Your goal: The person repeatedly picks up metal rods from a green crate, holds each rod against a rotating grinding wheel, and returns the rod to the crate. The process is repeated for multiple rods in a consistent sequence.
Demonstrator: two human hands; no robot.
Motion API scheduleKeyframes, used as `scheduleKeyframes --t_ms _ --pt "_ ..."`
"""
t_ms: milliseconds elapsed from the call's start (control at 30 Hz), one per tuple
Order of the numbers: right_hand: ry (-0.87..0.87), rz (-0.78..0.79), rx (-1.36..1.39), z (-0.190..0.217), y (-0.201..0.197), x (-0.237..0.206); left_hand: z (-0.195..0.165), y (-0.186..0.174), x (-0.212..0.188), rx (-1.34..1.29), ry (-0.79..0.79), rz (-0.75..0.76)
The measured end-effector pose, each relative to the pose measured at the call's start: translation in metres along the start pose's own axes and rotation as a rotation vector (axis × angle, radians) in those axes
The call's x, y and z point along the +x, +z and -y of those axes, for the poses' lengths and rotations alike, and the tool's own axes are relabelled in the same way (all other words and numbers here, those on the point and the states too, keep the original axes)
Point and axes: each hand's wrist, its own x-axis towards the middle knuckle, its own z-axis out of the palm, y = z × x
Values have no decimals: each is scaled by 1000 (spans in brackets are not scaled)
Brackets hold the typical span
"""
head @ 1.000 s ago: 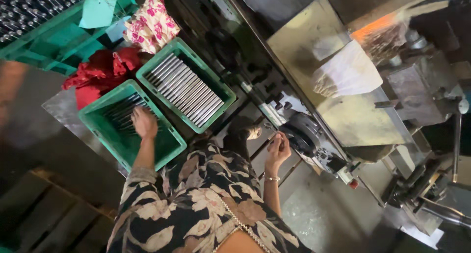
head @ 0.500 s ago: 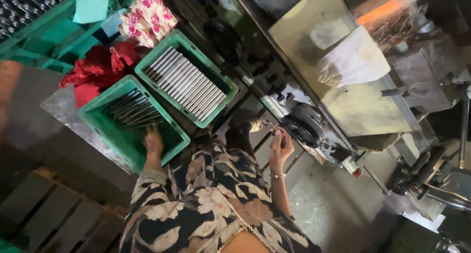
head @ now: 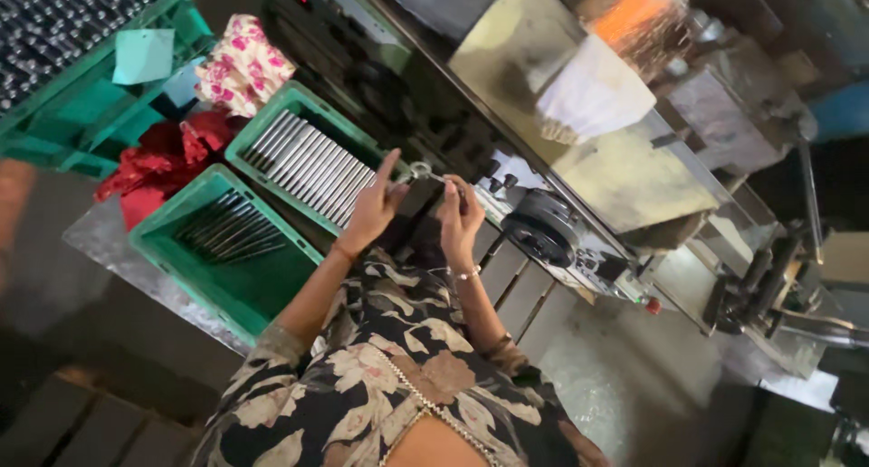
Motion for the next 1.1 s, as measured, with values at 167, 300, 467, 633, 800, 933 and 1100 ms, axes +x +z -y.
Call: scheduleKeyframes --t_ms 167,300,467,633,800,933,1100 --pt "-78 -19 -18 14 -12 -2 -49 38 16 -766 -284 119" --pt "16 -12 117 8 -33 1 -64 45 21 -565 63 52" --pt "869 413 664 -6 -72 17 -75 9 38 145 724 261" --pt "855 276 714 -16 -79 27 -97 17 53 179 732 235" --pt "-197 177 -129 -14 -91 35 -108 49 68 -424 -123 302" --pt "-719 173 -698 -9 -114 54 -116 61 76 -683 -659 486" --pt "-794 44 -515 -1 -122 70 -139 82 77 -671 -447 401"
